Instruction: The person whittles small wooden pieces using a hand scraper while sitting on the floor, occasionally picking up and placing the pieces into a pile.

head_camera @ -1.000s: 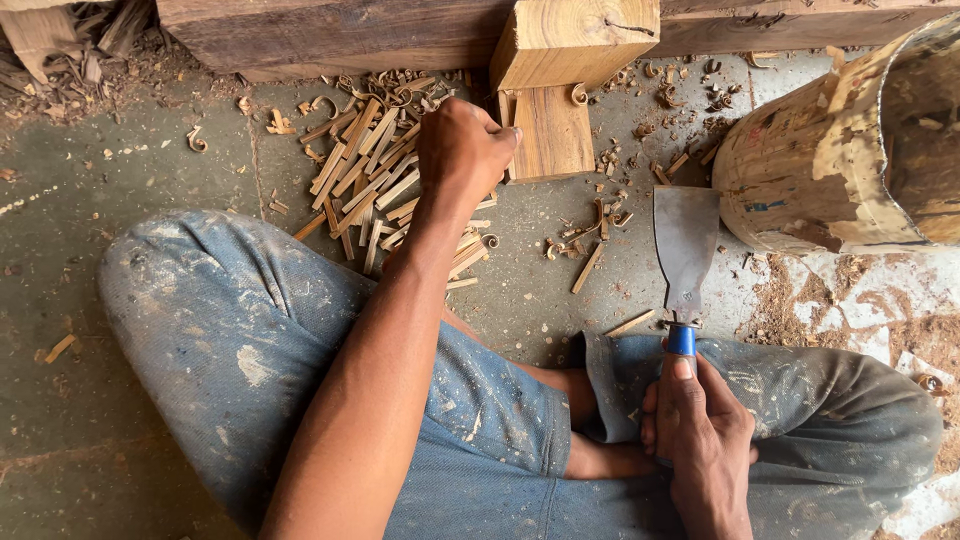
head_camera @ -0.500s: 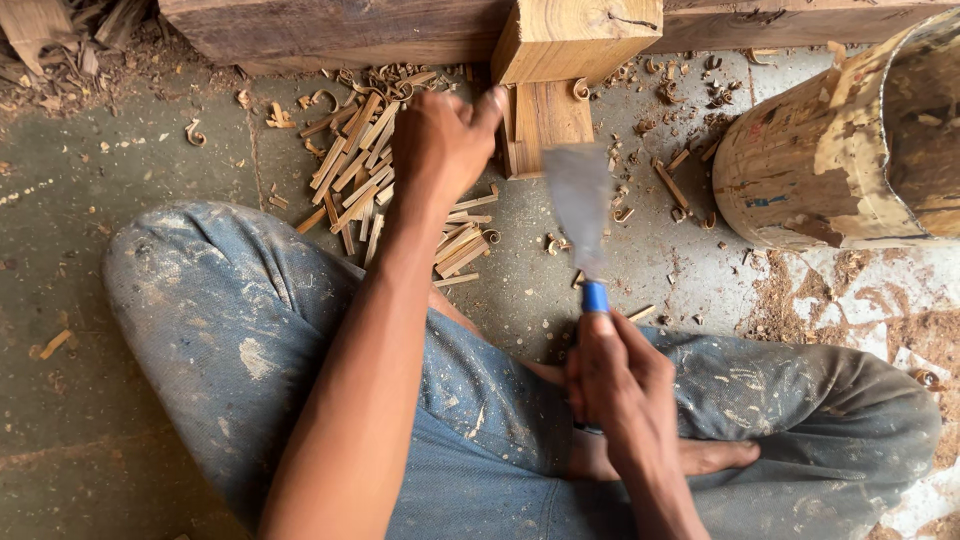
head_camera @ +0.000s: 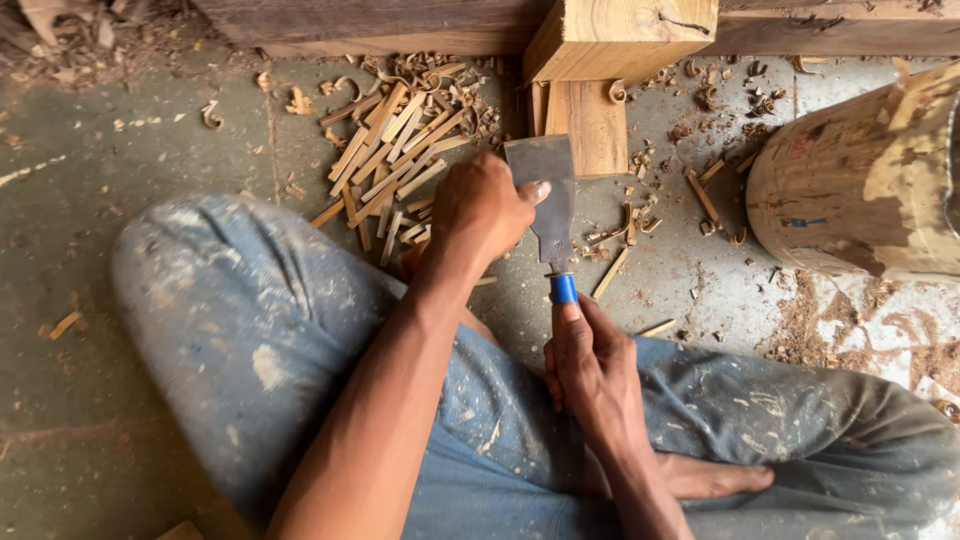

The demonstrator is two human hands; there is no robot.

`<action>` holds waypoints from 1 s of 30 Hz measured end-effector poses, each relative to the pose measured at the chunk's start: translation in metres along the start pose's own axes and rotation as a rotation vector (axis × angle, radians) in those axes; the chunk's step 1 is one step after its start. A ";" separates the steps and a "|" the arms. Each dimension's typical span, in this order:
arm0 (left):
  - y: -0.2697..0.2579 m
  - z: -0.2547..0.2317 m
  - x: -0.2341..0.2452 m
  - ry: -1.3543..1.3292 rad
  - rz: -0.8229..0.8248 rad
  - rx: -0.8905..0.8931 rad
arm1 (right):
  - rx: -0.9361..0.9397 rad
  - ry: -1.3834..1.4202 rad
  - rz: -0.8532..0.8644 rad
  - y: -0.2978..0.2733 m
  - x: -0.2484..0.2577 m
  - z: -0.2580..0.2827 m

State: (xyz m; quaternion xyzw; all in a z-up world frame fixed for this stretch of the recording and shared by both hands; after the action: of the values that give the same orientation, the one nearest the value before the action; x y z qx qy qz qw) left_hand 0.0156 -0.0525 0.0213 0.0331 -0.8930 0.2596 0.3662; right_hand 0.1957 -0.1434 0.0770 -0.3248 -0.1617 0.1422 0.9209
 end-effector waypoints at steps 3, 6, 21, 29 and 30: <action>0.002 0.003 -0.006 -0.068 0.001 0.031 | -0.016 -0.007 -0.019 0.004 -0.002 0.003; 0.021 0.006 -0.016 -0.142 -0.022 0.056 | -0.040 0.048 -0.036 0.021 -0.003 0.006; 0.042 0.018 0.021 -0.332 -0.167 -0.155 | -0.103 0.161 -0.198 -0.023 0.042 0.007; 0.085 -0.010 -0.013 -0.283 -0.441 -0.237 | -0.237 0.161 -0.295 -0.089 0.092 -0.071; 0.090 -0.012 -0.016 -0.269 -0.424 -0.223 | -0.229 0.167 -0.304 -0.087 0.094 -0.076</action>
State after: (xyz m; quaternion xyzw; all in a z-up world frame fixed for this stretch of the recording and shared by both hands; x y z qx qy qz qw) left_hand 0.0124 0.0291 -0.0215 0.2128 -0.9298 0.0707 0.2920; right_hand 0.3240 -0.2159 0.0966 -0.4099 -0.1471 -0.0449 0.8991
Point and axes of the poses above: each hand's wrist, its own y-axis towards the middle knuckle, its own x-axis out of the back of the hand, z = x × y, the point moved 2 cm from there along y, towards the middle knuckle, and after that the axes turned 5 degrees about -x, right-handed, at the moved point
